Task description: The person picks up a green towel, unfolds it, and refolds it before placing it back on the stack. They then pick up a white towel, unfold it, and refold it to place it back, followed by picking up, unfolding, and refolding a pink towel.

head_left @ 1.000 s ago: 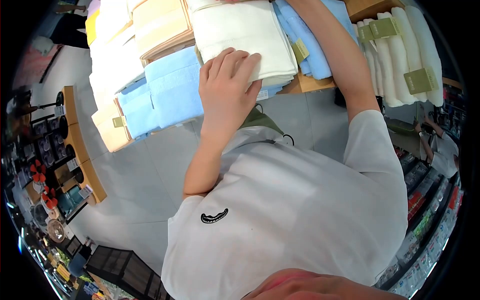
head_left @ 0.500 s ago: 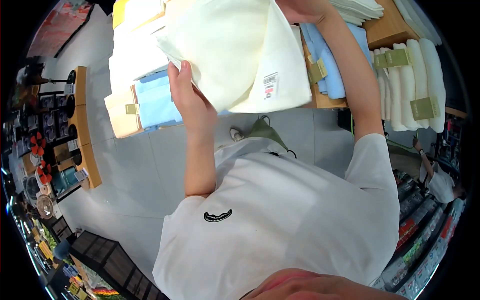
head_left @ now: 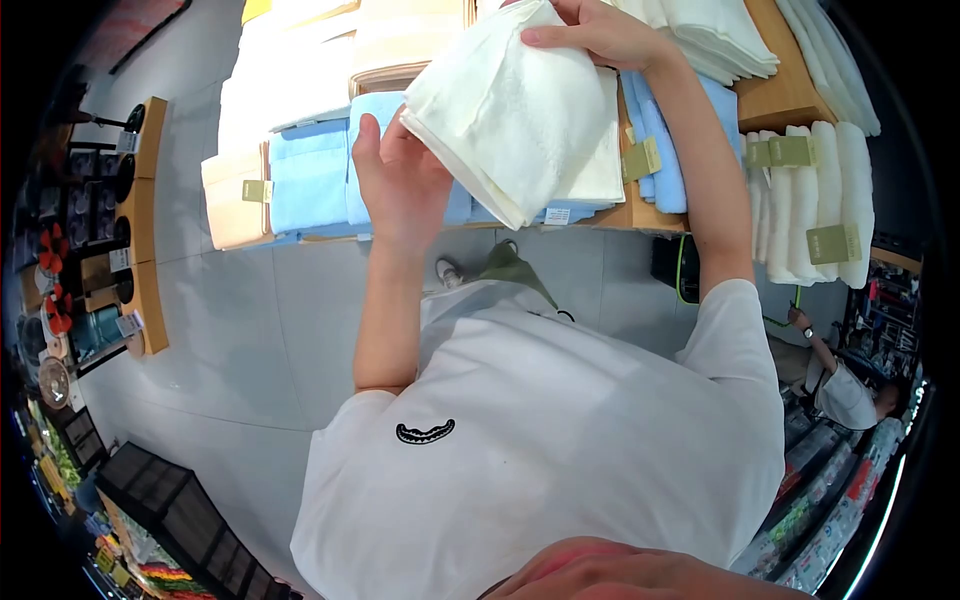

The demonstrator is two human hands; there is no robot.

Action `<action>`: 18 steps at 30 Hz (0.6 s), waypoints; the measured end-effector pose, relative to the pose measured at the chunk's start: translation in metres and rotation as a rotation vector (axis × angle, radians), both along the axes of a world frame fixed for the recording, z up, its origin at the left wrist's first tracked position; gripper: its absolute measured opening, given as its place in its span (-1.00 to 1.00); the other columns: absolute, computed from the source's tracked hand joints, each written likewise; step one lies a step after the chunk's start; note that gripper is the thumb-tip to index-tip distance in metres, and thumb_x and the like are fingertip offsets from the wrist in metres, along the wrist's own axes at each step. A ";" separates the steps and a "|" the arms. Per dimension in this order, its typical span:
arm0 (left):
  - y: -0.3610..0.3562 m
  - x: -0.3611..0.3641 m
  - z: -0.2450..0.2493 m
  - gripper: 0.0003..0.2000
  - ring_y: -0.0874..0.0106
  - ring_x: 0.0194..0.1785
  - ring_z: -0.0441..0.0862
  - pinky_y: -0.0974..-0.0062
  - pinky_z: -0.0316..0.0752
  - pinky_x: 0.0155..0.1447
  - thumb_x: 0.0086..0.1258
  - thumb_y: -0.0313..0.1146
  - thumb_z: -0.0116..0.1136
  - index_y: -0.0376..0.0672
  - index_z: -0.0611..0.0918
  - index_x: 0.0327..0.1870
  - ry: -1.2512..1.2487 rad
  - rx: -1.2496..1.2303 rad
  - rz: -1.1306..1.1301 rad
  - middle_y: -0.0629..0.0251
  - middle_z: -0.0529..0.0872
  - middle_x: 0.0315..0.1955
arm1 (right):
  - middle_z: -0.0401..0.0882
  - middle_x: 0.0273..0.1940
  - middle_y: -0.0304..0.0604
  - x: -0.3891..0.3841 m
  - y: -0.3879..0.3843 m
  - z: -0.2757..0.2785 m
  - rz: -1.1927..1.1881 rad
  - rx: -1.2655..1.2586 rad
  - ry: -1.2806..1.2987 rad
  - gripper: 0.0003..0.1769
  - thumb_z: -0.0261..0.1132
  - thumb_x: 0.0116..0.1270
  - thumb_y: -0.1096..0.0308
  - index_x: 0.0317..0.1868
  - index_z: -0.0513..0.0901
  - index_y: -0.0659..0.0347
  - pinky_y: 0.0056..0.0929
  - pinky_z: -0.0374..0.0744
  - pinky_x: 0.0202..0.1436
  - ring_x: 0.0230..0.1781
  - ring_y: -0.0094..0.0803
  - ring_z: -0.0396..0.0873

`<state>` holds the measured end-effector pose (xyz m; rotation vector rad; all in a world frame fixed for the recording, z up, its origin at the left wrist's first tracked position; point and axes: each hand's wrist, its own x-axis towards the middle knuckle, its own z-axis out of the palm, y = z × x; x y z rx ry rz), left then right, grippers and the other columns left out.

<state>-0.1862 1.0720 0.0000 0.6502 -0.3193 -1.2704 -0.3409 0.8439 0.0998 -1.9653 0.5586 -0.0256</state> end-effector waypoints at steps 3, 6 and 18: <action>0.010 0.002 0.017 -0.13 0.21 0.43 0.46 0.23 0.41 0.43 0.52 0.37 -0.24 -0.31 0.28 0.50 0.170 -0.013 -0.111 0.08 0.50 0.37 | 0.54 0.27 -0.12 0.001 0.013 0.007 0.023 -0.035 -0.017 -0.51 0.42 0.43 0.32 0.32 0.56 0.18 -0.43 0.50 0.27 0.26 -0.42 0.49; 0.015 -0.001 0.022 -0.14 0.23 0.38 0.51 0.22 0.43 0.42 0.52 0.38 -0.25 -0.32 0.28 0.48 0.176 0.001 -0.228 0.06 0.53 0.34 | 0.47 0.33 -0.08 0.008 0.029 0.005 0.165 0.029 -0.307 -0.70 0.49 0.31 0.45 0.06 0.74 0.15 -0.29 0.44 0.32 0.39 -0.31 0.38; 0.053 0.052 -0.037 -0.51 0.29 0.15 0.69 0.37 0.63 0.19 0.43 -0.43 0.26 -0.37 0.46 0.34 -0.099 0.186 -0.026 0.04 0.66 0.17 | 0.64 0.00 -0.18 -0.048 0.023 0.048 0.198 -0.197 -0.394 -0.72 0.43 0.39 0.42 0.09 0.68 0.15 -0.32 0.44 0.23 0.22 -0.39 0.46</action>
